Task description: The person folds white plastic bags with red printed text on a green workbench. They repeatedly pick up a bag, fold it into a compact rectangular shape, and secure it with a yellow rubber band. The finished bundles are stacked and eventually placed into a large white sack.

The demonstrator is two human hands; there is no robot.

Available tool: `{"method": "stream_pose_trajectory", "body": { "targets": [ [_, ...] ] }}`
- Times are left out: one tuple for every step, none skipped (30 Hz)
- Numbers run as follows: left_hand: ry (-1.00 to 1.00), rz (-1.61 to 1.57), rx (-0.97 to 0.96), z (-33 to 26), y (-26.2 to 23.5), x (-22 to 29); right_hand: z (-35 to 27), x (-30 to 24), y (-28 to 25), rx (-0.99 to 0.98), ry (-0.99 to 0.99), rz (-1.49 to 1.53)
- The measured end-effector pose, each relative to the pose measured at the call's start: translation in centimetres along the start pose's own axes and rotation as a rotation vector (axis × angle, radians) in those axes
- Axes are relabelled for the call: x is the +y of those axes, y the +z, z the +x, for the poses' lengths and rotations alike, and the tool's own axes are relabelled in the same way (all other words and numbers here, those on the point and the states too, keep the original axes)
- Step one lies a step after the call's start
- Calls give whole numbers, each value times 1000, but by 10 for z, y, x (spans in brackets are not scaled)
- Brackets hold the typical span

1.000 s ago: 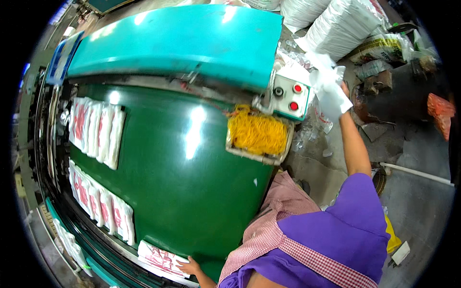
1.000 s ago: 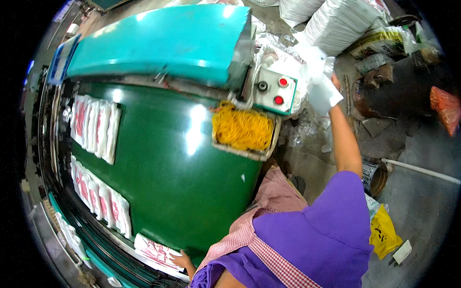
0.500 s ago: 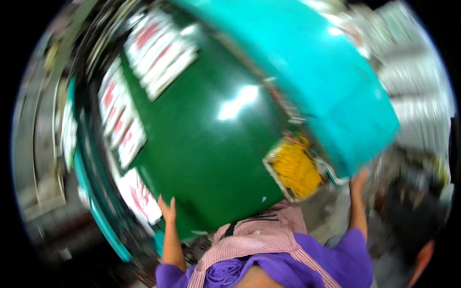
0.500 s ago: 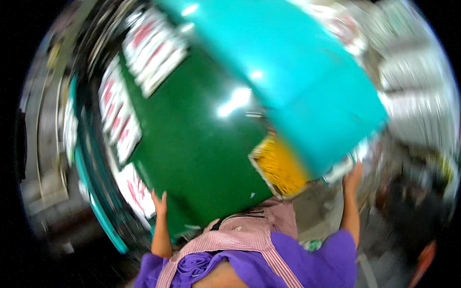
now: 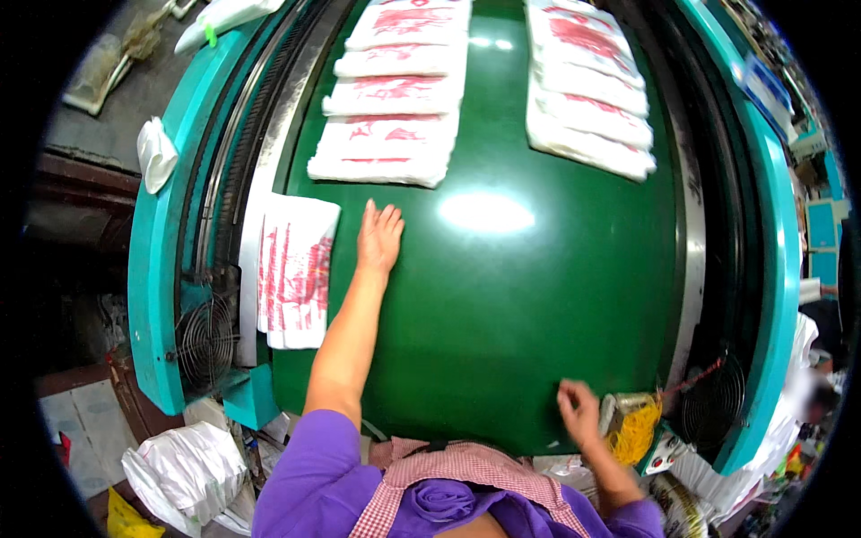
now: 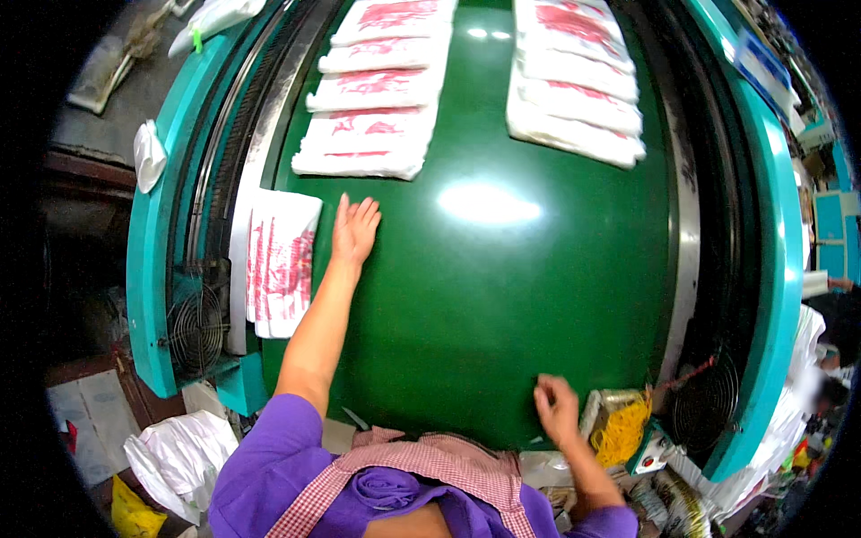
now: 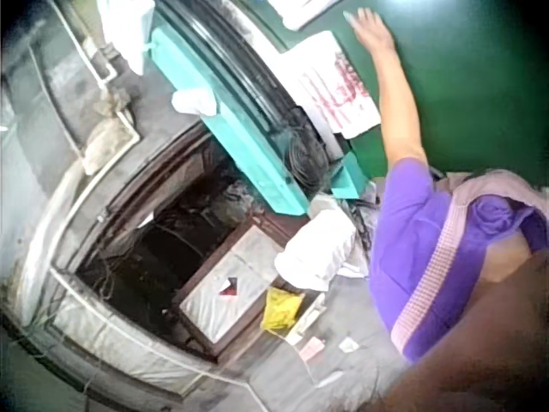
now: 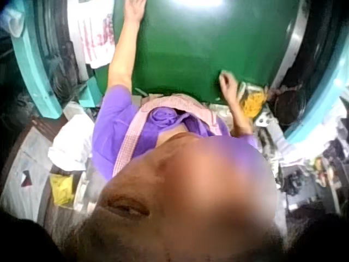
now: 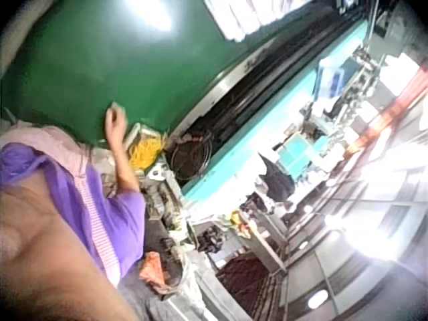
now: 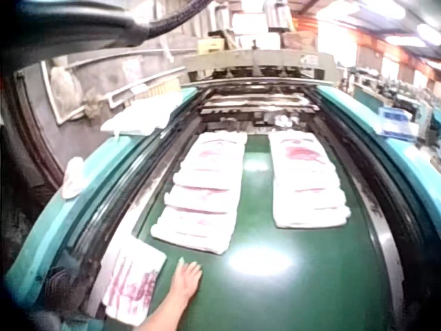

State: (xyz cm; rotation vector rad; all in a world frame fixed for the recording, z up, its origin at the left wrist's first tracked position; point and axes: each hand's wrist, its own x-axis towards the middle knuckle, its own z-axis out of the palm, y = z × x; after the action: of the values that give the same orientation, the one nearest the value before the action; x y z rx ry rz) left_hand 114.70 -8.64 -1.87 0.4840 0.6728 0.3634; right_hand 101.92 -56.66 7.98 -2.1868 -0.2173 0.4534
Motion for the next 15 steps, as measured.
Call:
{"method": "stream_pose_trajectory", "body": {
  "targets": [
    [3,-41,16,17,13,7,53,-20,4,-11,-140,-53],
    [11,-83,33,35,22,13,109,-41,11,3,-309,-128],
    [6,-85,6,59,20,19,162,-71,17,1,-427,-266],
    [6,-75,-88,68,38,25,214,-97,24,-4,-550,-338],
    [35,-117,-76,80,49,28,266,-121,34,19,-654,-427],
    [64,-156,-62,95,57,26,316,-150,45,9,-720,-500],
    [181,-122,-40,107,61,27,367,-179,60,34,-795,-622],
    [183,-160,66,119,67,25,413,-204,77,64,-831,-646],
    [215,-109,171,125,67,24,458,-226,98,109,-905,-682],
    [221,-58,264,127,69,16,497,-246,114,164,-961,-734],
    [340,26,206,128,64,2,536,-258,130,206,-961,-857],
    [317,56,119,126,59,-4,572,-266,144,248,-952,-980],
    [278,90,108,124,59,-6,607,-277,158,257,-876,-1146],
    [243,130,106,122,56,-6,636,-286,174,257,-798,-1299],
    [232,168,123,119,47,-4,658,-298,193,125,-662,-1266]
  ]
}}
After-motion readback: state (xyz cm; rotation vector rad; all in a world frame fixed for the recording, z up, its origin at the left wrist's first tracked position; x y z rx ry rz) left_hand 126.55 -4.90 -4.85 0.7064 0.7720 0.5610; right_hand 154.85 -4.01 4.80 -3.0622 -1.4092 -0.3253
